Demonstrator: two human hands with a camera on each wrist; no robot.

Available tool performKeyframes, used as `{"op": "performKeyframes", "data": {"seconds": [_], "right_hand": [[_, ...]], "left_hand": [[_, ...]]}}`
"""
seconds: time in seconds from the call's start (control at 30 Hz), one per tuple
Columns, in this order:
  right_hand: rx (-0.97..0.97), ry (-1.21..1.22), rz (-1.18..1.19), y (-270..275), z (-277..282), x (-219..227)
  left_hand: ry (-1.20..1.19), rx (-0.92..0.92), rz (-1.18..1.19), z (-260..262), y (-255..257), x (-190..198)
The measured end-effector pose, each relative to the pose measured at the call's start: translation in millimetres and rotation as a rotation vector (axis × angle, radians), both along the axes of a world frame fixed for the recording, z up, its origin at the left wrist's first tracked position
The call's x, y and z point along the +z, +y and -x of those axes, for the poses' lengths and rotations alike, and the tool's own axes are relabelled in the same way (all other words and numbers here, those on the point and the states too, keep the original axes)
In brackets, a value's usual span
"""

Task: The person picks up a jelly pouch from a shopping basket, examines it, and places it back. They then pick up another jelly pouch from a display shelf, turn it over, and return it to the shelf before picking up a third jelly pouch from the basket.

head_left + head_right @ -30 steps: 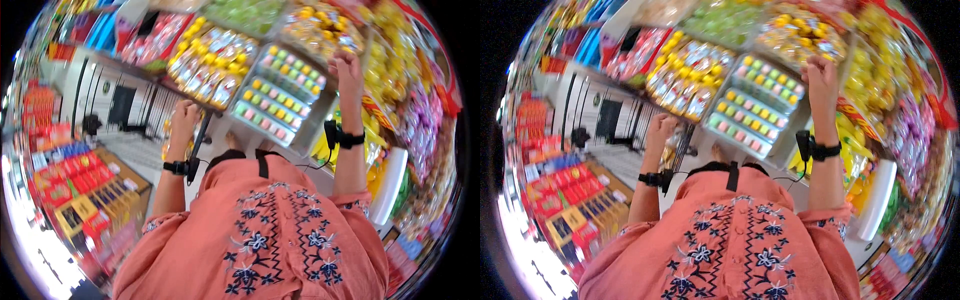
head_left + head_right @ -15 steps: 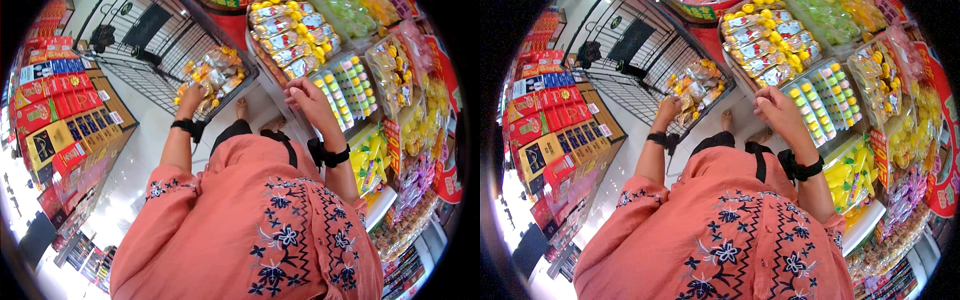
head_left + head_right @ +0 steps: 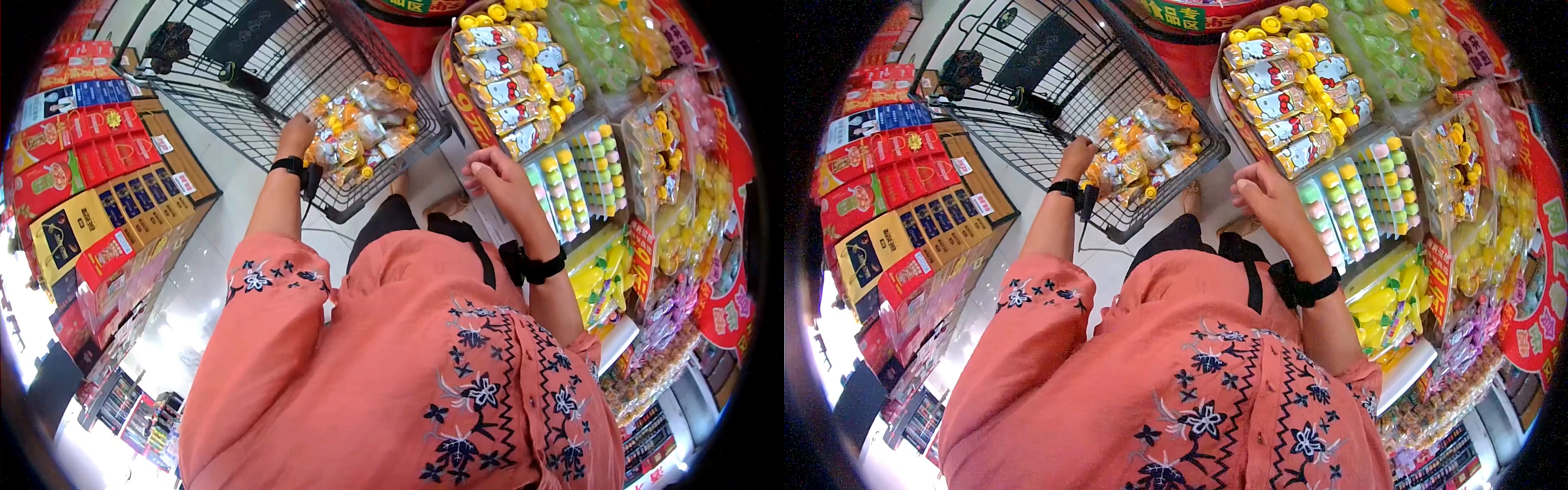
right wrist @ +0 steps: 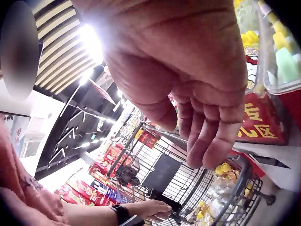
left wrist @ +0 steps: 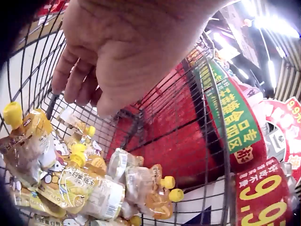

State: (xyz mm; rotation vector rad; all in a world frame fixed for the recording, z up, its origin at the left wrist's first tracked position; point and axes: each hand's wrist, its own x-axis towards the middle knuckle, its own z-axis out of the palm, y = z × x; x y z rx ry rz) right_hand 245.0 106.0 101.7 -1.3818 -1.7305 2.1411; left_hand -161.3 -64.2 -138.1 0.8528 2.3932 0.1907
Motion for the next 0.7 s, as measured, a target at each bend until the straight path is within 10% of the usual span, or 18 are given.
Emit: {"op": "performKeyframes", "data": {"seconds": [0.7], "right_hand": [[-0.034, -0.129, 0.357, -45, 25, -54]], "left_hand": [[0.161, -0.030, 0.273, 15, 64, -103]]}}
